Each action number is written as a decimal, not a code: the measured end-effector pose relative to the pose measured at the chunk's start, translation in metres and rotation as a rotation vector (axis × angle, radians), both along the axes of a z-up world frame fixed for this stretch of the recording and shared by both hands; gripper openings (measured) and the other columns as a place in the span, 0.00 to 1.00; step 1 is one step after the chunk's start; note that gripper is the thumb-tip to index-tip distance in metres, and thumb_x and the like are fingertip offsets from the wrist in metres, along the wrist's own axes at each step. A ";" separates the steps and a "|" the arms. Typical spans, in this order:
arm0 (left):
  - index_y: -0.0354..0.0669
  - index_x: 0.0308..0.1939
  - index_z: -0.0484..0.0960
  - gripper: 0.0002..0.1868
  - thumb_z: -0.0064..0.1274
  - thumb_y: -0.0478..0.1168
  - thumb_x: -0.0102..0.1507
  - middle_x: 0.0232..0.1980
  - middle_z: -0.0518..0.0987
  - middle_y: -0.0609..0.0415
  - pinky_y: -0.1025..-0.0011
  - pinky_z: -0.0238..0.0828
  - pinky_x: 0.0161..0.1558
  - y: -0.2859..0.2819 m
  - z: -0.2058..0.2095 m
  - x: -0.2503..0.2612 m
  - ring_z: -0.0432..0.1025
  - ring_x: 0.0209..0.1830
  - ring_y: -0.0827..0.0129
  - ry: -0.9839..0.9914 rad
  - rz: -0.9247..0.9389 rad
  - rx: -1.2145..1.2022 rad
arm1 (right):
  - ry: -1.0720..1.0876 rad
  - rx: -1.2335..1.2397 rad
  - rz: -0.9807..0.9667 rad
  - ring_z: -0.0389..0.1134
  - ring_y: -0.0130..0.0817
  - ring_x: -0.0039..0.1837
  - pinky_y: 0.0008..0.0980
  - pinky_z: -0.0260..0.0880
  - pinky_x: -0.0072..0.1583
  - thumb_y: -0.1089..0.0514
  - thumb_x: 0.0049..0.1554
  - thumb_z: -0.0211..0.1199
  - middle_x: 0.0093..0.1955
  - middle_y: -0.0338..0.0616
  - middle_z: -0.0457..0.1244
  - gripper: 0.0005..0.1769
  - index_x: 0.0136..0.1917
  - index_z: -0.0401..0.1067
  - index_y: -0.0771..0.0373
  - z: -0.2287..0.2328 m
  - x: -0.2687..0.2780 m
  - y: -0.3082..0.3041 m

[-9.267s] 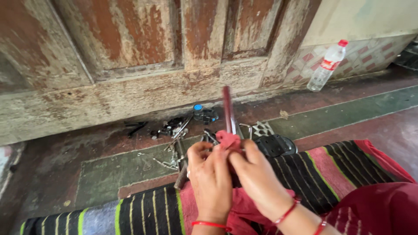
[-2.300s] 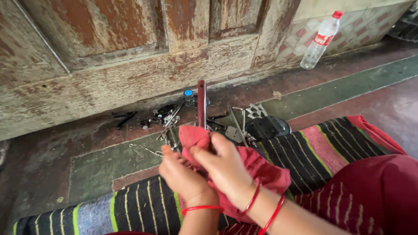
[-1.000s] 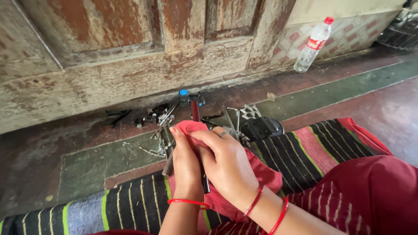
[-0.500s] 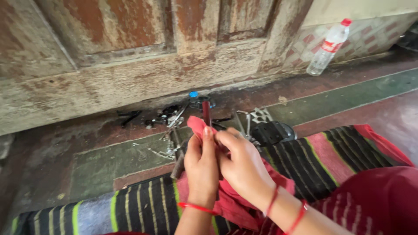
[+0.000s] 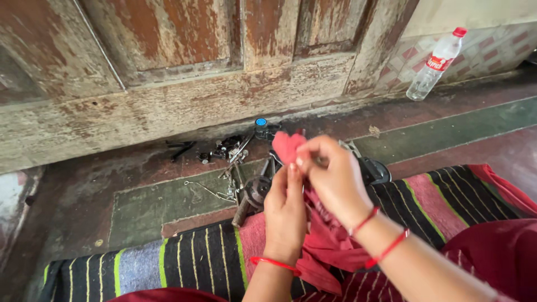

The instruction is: The person sits on a mat and wipes various metal tools with a red cloth. They handle a socket, a hammer, a screwdriver, and a long metal rod, cleaning each one individually before placing it back on the floor.

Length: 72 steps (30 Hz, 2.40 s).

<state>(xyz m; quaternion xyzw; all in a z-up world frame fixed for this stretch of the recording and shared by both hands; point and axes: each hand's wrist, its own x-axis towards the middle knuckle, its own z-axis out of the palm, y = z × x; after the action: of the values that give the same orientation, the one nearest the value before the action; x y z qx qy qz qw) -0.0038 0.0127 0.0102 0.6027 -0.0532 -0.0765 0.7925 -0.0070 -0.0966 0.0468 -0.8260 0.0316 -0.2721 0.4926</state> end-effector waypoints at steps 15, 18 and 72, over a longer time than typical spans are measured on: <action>0.56 0.72 0.70 0.26 0.47 0.44 0.68 0.32 0.73 0.57 0.73 0.58 0.12 0.000 0.003 0.002 0.60 0.13 0.77 0.251 -0.407 -0.308 | 0.206 0.444 -0.015 0.67 0.28 0.45 0.30 0.66 0.46 0.61 0.57 0.64 0.46 0.39 0.69 0.07 0.50 0.71 0.61 0.010 0.033 -0.042; 0.47 0.69 0.72 0.22 0.40 0.47 0.73 0.35 0.76 0.56 0.80 0.56 0.13 0.014 0.002 0.003 0.58 0.13 0.79 0.315 -0.577 -0.623 | 0.282 0.887 0.170 0.72 0.32 0.50 0.35 0.73 0.52 0.57 0.59 0.57 0.48 0.43 0.69 0.05 0.49 0.69 0.58 0.023 0.027 -0.048; 0.39 0.65 0.71 0.33 0.51 0.27 0.54 0.53 0.74 0.37 0.59 0.69 0.54 -0.025 -0.147 0.065 0.72 0.50 0.47 -0.376 0.404 0.547 | -0.043 0.072 -0.100 0.56 0.22 0.43 0.26 0.54 0.45 0.68 0.50 0.57 0.37 0.35 0.57 0.01 0.38 0.67 0.66 0.034 -0.083 -0.082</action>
<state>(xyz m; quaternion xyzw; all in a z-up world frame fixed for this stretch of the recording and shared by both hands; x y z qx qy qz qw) 0.0608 -0.0127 -0.1365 0.7936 -0.0552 0.1817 0.5780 -0.0896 -0.1786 0.0811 -0.7991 0.0721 -0.3128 0.5084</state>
